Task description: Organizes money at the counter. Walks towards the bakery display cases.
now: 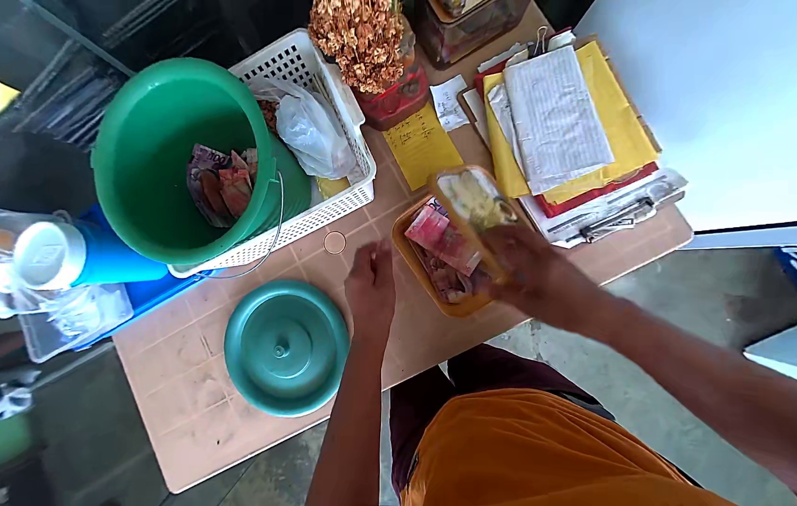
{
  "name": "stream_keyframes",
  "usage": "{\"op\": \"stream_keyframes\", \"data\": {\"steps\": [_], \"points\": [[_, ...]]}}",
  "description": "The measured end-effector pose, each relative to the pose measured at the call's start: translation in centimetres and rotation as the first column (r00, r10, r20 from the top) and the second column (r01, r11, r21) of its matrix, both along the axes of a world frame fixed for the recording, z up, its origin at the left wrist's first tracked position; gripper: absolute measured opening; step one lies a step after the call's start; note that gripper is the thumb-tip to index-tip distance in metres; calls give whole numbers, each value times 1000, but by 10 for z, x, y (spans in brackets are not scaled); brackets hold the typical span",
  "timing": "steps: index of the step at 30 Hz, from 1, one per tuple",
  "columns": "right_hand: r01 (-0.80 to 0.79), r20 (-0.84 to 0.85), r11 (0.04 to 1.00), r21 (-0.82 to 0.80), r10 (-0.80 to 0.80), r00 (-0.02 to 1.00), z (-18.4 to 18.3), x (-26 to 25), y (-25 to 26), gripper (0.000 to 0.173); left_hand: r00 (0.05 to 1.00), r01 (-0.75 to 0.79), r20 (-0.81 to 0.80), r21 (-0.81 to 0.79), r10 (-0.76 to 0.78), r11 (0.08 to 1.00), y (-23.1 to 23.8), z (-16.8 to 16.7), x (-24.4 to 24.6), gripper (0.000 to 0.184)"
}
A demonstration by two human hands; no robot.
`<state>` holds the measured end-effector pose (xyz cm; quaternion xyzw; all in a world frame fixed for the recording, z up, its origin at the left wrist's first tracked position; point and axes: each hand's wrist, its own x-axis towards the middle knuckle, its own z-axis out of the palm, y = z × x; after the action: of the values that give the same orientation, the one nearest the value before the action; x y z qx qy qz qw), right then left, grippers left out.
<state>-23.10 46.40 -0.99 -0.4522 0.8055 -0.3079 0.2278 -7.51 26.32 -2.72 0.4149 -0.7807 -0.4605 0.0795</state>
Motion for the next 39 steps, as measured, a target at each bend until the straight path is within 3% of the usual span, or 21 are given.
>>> {"op": "stream_keyframes", "data": {"steps": [3,6,9,14,16,19,23,25,27,29,31,33,35,37,39], "points": [[55,-84,997,-55,-60,995,-26,-12,-9,54,991,-44,133,278,7,960,18,-17,24,45],[188,-184,980,63,-174,967,-53,-43,-19,62,995,-10,92,397,-29,918,45,-24,29,45],[221,-110,962,160,-205,973,-64,-45,-28,61,999,20,37,437,-40,899,57,-24,22,45],[70,-292,997,-42,-79,953,-70,-1,-31,56,1000,-19,-4,442,24,897,61,-34,26,44],[84,-356,992,-93,-112,928,-84,5,-31,52,1000,-29,18,448,23,894,63,-36,27,43],[153,-286,983,-98,-175,942,-86,-4,-36,48,998,-40,58,447,15,894,71,-39,28,38],[144,-325,987,-71,-159,932,-93,-2,-39,49,993,-66,113,443,17,894,73,-46,19,33],[155,-258,986,-64,-166,952,-90,-5,-37,52,988,-76,155,448,6,891,74,-44,14,36],[234,-65,972,-29,-236,970,-79,-18,-36,53,986,-47,163,457,-32,888,69,-40,17,40],[281,114,958,56,-286,952,-69,-37,-31,45,992,-24,117,470,-36,882,67,-35,33,43],[249,141,962,113,-263,954,-60,-56,-28,36,997,-70,57,482,48,873,65,-30,63,45],[220,35,968,123,-225,974,-44,-81,-33,35,978,-194,15,426,208,884,57,-22,98,39],[209,-128,974,92,-197,972,-23,-104,-49,40,921,-379,-7,229,391,897,38,-15,140,29],[183,-201,983,15,-176,964,5,-103,-75,44,828,-559,27,-24,559,829,9,-16,187,29],[118,-129,992,39,-112,985,30,-64,-106,39,698,-676,141,-194,702,711,-22,-22,235,37]]}}
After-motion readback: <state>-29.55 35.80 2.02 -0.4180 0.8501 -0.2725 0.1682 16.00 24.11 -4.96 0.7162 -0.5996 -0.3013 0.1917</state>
